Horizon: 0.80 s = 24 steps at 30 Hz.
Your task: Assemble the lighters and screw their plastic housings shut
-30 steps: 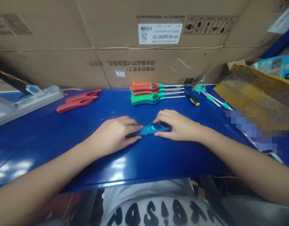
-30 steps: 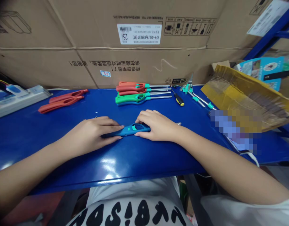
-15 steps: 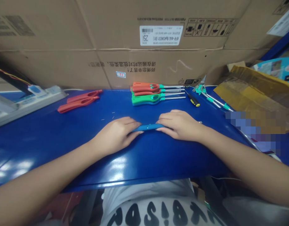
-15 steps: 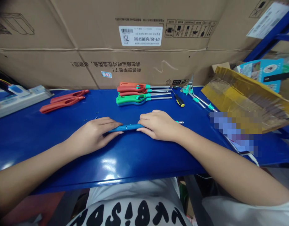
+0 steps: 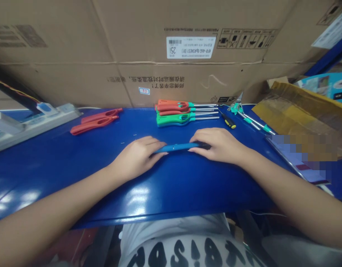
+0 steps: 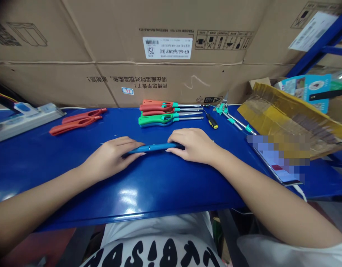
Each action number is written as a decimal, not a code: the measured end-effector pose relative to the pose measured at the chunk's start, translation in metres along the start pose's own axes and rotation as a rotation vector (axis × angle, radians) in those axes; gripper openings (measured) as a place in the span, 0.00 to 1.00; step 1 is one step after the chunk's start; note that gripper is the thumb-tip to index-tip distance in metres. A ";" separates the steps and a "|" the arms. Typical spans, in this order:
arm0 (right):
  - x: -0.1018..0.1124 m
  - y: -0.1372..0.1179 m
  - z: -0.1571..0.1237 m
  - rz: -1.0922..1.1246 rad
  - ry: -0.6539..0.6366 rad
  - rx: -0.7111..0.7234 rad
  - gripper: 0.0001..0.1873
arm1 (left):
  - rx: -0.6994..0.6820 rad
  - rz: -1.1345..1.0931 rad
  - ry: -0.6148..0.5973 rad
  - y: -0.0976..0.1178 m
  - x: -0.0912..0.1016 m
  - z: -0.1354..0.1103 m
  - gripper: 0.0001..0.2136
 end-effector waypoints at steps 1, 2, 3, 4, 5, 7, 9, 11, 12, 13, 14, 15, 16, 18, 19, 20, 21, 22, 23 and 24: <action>0.001 0.000 0.000 -0.010 0.009 -0.006 0.12 | 0.010 -0.007 0.025 -0.001 0.001 0.000 0.13; 0.001 0.001 -0.001 -0.022 0.022 -0.016 0.12 | 0.021 -0.017 0.055 -0.001 0.002 0.000 0.13; 0.001 0.001 -0.001 -0.033 0.036 -0.032 0.12 | 0.027 -0.027 0.083 -0.001 0.004 0.000 0.14; 0.001 0.002 -0.001 -0.039 0.047 -0.054 0.13 | 0.025 -0.034 0.102 0.000 0.006 0.000 0.15; 0.001 0.003 -0.001 -0.035 0.055 -0.081 0.13 | 0.014 -0.037 0.111 0.001 0.007 0.000 0.17; -0.001 0.005 -0.001 0.009 0.050 -0.141 0.13 | -0.025 -0.023 0.098 0.003 0.008 0.000 0.20; -0.003 0.006 0.000 0.082 0.017 -0.178 0.14 | -0.058 0.006 0.078 0.005 0.009 0.000 0.20; -0.006 0.003 0.001 0.158 -0.041 -0.146 0.16 | -0.072 0.030 0.068 0.006 0.009 0.000 0.19; -0.007 0.000 0.001 0.196 -0.067 -0.108 0.17 | -0.079 0.035 0.056 0.006 0.009 -0.001 0.18; -0.009 -0.003 0.002 0.230 -0.087 -0.064 0.17 | -0.087 0.035 0.038 0.007 0.009 -0.001 0.18; -0.011 -0.006 0.002 0.260 -0.100 -0.018 0.17 | -0.093 0.032 0.016 0.008 0.008 -0.001 0.17; -0.012 -0.010 0.002 0.282 -0.104 0.023 0.16 | -0.103 0.027 -0.006 0.010 0.008 -0.001 0.17; -0.014 -0.012 0.002 0.291 -0.098 0.060 0.16 | -0.113 0.021 -0.022 0.011 0.008 -0.001 0.17; -0.018 -0.017 0.001 0.270 -0.076 0.122 0.16 | -0.134 0.008 -0.037 0.015 0.007 -0.002 0.16; -0.020 -0.019 0.000 0.245 -0.061 0.150 0.15 | -0.143 0.005 -0.039 0.017 0.007 -0.003 0.16; -0.021 -0.020 -0.001 0.216 -0.040 0.174 0.15 | -0.150 0.005 -0.040 0.018 0.007 -0.004 0.16; -0.022 -0.022 -0.001 0.188 -0.019 0.192 0.15 | -0.157 0.006 -0.039 0.020 0.007 -0.004 0.16; -0.022 -0.023 -0.002 0.163 -0.003 0.204 0.15 | -0.161 0.010 -0.040 0.020 0.007 -0.004 0.16; -0.022 -0.023 -0.002 0.145 0.007 0.208 0.16 | -0.163 0.014 -0.038 0.021 0.007 -0.004 0.16; -0.022 -0.023 -0.001 0.132 0.010 0.204 0.16 | -0.164 0.017 -0.038 0.021 0.007 -0.004 0.16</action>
Point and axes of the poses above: each hand's wrist, its own z-axis towards the middle knuckle, its own x-axis out of the back of the hand, y = z × x, the point moved 4 cm from there along z, towards the middle knuckle, and after that the axes turned 14 degrees about z, right-handed, at the moved point
